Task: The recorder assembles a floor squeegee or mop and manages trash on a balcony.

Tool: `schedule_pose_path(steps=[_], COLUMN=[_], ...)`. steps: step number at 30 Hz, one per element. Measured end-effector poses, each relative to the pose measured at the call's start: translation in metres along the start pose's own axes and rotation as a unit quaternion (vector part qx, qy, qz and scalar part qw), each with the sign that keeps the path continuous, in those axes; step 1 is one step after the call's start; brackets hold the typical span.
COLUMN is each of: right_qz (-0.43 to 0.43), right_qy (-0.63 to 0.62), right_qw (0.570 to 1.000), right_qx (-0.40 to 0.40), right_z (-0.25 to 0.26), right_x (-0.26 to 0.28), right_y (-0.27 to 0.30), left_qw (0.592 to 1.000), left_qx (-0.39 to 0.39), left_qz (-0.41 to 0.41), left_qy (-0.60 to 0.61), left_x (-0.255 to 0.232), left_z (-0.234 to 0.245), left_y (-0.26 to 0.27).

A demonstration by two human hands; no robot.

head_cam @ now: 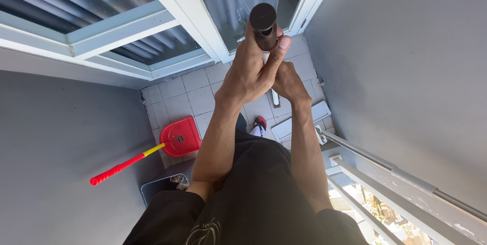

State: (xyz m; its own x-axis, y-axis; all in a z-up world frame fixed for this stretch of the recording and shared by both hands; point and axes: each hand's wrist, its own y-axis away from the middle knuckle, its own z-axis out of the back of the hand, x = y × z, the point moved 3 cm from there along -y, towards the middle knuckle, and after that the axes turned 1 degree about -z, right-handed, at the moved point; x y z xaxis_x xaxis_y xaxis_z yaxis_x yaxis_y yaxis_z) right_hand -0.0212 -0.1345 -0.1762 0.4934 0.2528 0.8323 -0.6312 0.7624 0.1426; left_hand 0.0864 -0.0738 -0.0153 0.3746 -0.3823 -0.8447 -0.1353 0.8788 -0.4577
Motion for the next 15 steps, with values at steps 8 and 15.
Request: schedule_pose_path(steps=[8,15], right_qz=[-0.001,0.096], right_qy=[-0.020,-0.086], right_qw=[0.999,0.991], right_qx=[0.032,0.024], right_z=[-0.002,-0.021], right_x=[0.007,-0.010], right_y=[0.003,0.002], left_qw=[1.000,0.999], left_qx=[0.005,0.004], left_qz=[0.028,0.031], left_qy=[-0.009,-0.021], left_x=[-0.008,-0.012], left_z=[-0.002,0.002], left_y=[0.003,0.012])
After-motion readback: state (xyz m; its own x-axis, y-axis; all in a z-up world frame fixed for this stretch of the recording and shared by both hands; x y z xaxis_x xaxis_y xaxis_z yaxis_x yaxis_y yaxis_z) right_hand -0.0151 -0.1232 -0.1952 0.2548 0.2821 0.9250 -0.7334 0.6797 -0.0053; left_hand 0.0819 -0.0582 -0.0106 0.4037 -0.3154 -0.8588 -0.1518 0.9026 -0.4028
